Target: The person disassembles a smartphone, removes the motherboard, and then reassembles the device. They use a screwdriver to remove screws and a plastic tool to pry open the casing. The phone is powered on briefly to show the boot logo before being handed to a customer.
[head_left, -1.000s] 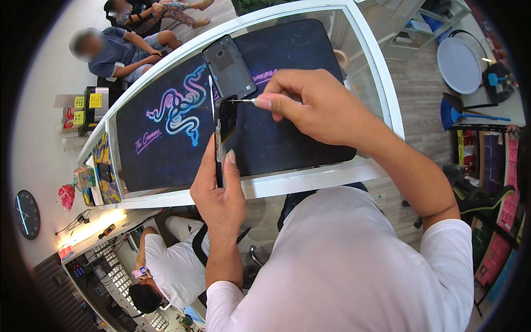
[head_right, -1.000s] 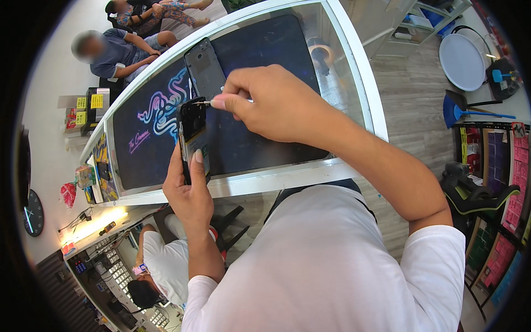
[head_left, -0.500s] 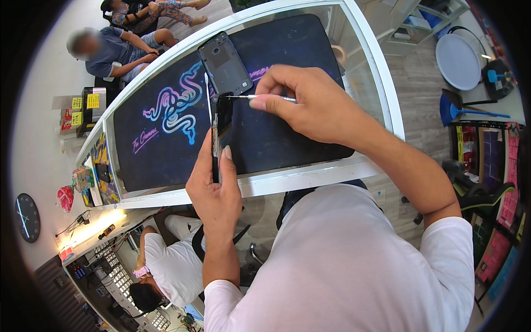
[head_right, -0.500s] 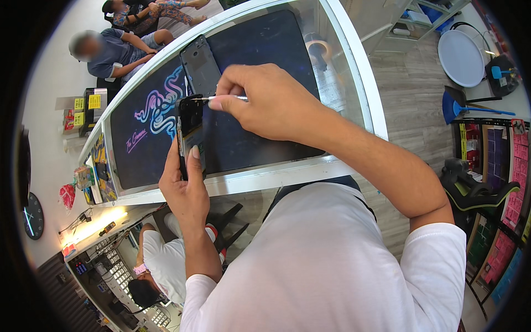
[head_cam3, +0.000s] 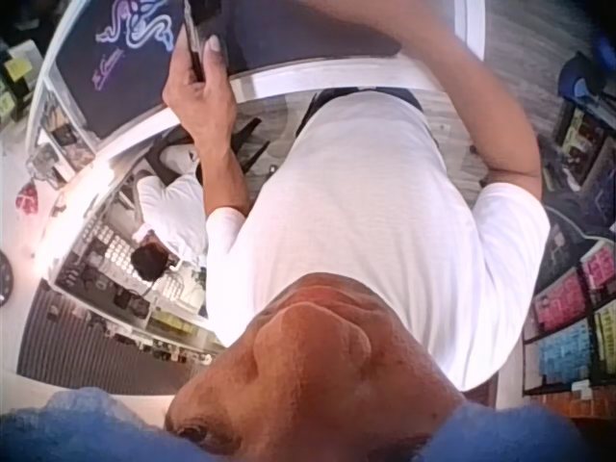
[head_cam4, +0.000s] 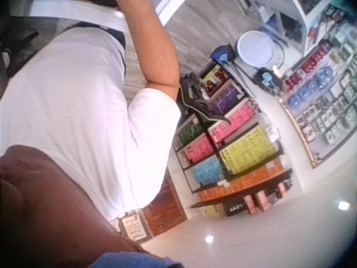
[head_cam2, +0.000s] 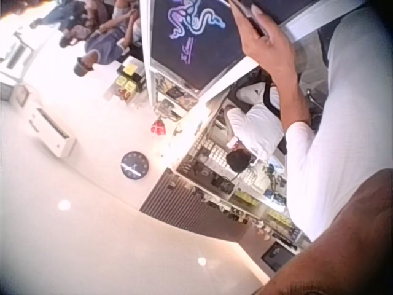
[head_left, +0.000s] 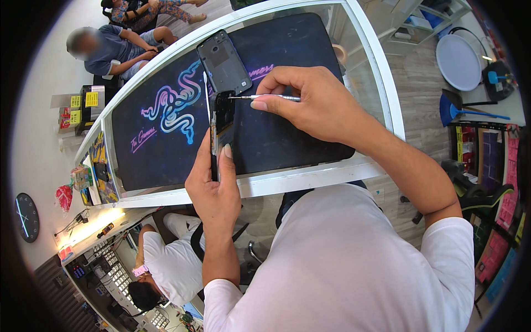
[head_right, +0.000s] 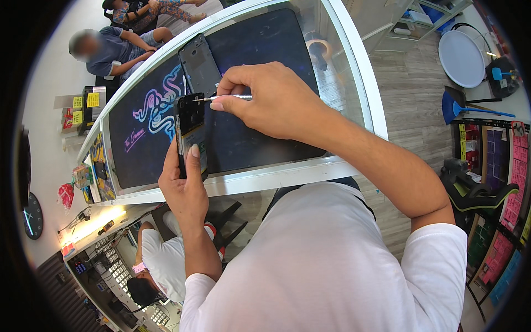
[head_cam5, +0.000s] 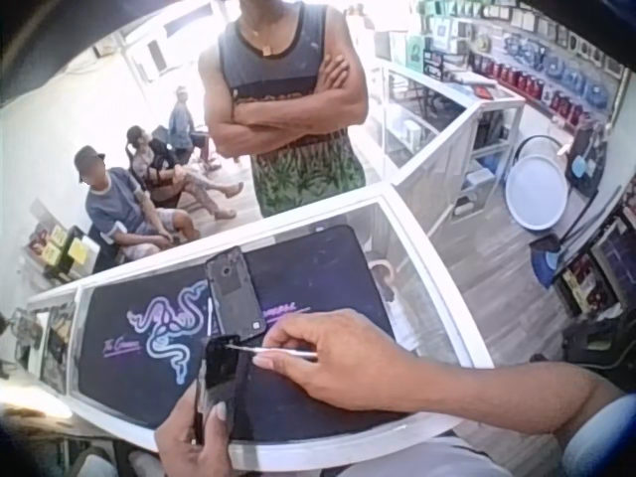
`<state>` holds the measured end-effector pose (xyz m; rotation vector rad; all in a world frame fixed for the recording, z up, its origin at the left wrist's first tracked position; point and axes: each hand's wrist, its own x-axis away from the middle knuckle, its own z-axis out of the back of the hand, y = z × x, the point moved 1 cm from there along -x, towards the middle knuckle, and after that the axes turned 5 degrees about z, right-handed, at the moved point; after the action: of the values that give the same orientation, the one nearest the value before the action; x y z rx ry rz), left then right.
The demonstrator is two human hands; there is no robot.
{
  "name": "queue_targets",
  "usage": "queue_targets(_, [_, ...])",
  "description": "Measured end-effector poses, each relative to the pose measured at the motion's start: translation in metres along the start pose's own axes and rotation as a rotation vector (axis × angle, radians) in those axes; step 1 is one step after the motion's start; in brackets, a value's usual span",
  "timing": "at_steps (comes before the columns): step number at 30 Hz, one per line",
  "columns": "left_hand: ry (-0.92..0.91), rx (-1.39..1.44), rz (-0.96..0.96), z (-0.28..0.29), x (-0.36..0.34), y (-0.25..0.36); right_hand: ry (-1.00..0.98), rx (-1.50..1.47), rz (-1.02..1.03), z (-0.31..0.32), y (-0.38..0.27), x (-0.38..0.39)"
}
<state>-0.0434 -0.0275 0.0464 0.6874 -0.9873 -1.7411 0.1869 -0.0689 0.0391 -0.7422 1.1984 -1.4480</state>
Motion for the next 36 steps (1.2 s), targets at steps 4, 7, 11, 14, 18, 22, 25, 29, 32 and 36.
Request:
queue_targets(4, [0.007, 0.025, 0.031, 0.001, -0.001, -0.003, -0.063, 0.068, -0.07, 0.007, -0.003, 0.002])
queue_targets(7, [-0.006, -0.006, 0.103, 0.005, -0.003, -0.001, -0.089, 0.218, -0.04, 0.014, 0.0, 0.003])
queue_targets(11, [-0.062, 0.182, 0.171, 0.013, -0.011, -0.005, -0.116, 0.334, 0.026, 0.02, 0.013, 0.004])
queue_targets(14, [-0.127, 0.388, 0.265, 0.025, -0.018, -0.011, -0.084, 0.334, 0.082, 0.024, 0.025, 0.012])
queue_targets(18, [-0.225, 0.642, 0.422, 0.035, -0.02, -0.018, -0.044, 0.246, 0.06, 0.025, 0.019, 0.017])
queue_targets(22, [-0.319, 0.766, 0.487, 0.022, -0.015, -0.015, -0.049, 0.328, 0.31, -0.01, -0.019, 0.0])
queue_targets(25, [-0.348, 0.747, 0.469, 0.018, -0.011, -0.013, 0.007, 0.52, 0.529, -0.024, -0.016, -0.015])
queue_targets(29, [-0.346, 0.739, 0.437, 0.013, -0.005, -0.011, -0.083, 0.616, 0.505, -0.031, -0.021, -0.017])
queue_targets(32, [-0.35, 0.737, 0.44, 0.013, -0.003, -0.012, -0.106, 0.69, 0.514, -0.035, -0.023, -0.016])
queue_targets(36, [-0.359, 0.738, 0.428, 0.013, -0.002, -0.013, -0.124, 0.759, 0.522, -0.042, -0.024, -0.015])
